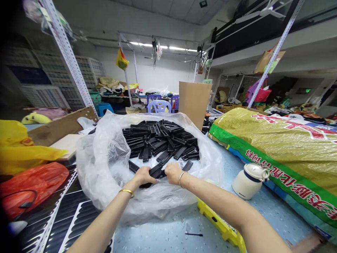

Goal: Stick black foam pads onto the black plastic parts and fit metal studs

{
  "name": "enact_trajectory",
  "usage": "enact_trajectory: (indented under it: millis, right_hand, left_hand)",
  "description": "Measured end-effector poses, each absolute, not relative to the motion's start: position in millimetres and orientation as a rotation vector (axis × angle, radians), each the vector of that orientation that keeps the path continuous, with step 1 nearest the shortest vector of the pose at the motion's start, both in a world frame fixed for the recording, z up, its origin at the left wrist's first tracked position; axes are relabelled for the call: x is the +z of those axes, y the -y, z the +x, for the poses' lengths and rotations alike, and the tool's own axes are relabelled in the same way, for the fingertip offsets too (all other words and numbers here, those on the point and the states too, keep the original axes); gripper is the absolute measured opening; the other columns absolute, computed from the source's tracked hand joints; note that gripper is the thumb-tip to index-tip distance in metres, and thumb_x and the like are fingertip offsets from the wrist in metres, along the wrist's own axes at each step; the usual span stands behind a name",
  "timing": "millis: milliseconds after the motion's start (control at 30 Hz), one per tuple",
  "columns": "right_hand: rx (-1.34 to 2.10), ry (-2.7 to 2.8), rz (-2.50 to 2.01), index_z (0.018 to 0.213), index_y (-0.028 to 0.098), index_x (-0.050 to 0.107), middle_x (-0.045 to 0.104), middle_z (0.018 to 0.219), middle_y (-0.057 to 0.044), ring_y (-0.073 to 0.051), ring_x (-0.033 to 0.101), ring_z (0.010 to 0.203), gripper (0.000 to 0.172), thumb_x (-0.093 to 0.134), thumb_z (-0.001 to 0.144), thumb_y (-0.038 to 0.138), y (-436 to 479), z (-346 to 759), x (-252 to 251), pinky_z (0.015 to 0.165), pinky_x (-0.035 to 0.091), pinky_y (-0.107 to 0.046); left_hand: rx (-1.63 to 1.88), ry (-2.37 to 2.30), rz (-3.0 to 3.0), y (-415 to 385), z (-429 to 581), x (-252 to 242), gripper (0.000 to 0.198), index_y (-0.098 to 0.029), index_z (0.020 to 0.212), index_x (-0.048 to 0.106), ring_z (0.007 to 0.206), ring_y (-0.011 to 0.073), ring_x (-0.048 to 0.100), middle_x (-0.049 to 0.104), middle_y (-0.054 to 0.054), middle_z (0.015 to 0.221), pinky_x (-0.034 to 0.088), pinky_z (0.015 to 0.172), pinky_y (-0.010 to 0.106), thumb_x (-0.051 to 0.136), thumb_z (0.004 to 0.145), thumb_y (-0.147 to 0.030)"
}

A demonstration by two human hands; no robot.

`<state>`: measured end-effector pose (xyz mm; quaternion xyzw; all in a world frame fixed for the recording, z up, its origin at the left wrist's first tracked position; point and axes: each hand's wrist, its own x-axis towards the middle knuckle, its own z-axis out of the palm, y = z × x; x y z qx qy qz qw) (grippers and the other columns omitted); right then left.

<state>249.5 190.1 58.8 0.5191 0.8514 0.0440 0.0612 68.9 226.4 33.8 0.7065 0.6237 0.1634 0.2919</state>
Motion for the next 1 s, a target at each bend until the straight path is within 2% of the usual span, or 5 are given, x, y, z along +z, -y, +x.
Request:
enact_trajectory:
  millis: [167,267,500,700,1000]
  right_hand:
    - [0.231,-2.723,1.667,0.101,0.008,0.060,0.061,0.105,-0.019,-0.030,0.053,0.098,0.024,0.049,0.085,0.022,-148,249,101,0.080,0.040,-0.040]
    - [0.164,-3.013,1.364,0.088,0.011,0.062,0.061,0.089,-0.016,-0.027,0.052,0.082,0.020,0.052,0.080,0.026,-94,236,109,0.071,0.038,-0.039]
    - [-0.076,-2.828,1.021,0.087,0.008,0.066,0.063,0.080,-0.015,-0.027,0.055,0.072,0.025,0.060,0.072,0.028,-23,210,55,0.064,0.038,-0.037]
    - [-0.213,-2.750,1.298,0.097,0.010,0.066,0.065,0.094,-0.017,-0.032,0.056,0.089,0.051,0.066,0.074,0.056,-18,227,45,0.074,0.041,-0.041]
    - [-0.238,-2.686,1.517,0.102,0.012,0.065,0.066,0.097,-0.015,-0.030,0.058,0.092,0.030,0.059,0.085,0.036,2,253,36,0.075,0.043,-0.038]
  left_hand:
    - [0.734,-1.442,1.601,-227,33,52,0.043,-0.014,0.084,0.068,0.069,0.0207,0.063,0.063,0.001,0.066,0.045,0.061,0.028,0.075,0.053,-0.043]
    - [0.915,-1.288,1.452,-214,19,68,0.046,-0.011,0.091,0.066,0.064,0.0164,0.060,0.064,0.004,0.071,0.044,0.058,0.026,0.066,0.064,-0.048]
    - [0.881,-0.993,1.331,-142,22,89,0.027,-0.012,0.073,0.068,0.057,0.0120,0.052,0.059,-0.001,0.061,0.041,0.056,0.024,0.075,0.053,-0.029]
    - [0.668,-0.984,1.204,-73,27,67,0.041,-0.013,0.089,0.072,0.062,0.0129,0.050,0.058,-0.003,0.064,0.037,0.056,0.023,0.079,0.050,-0.025]
    - [0.542,-0.992,1.095,-35,32,42,0.038,-0.013,0.085,0.071,0.057,0.0140,0.053,0.060,-0.002,0.059,0.040,0.055,0.026,0.076,0.050,-0.026]
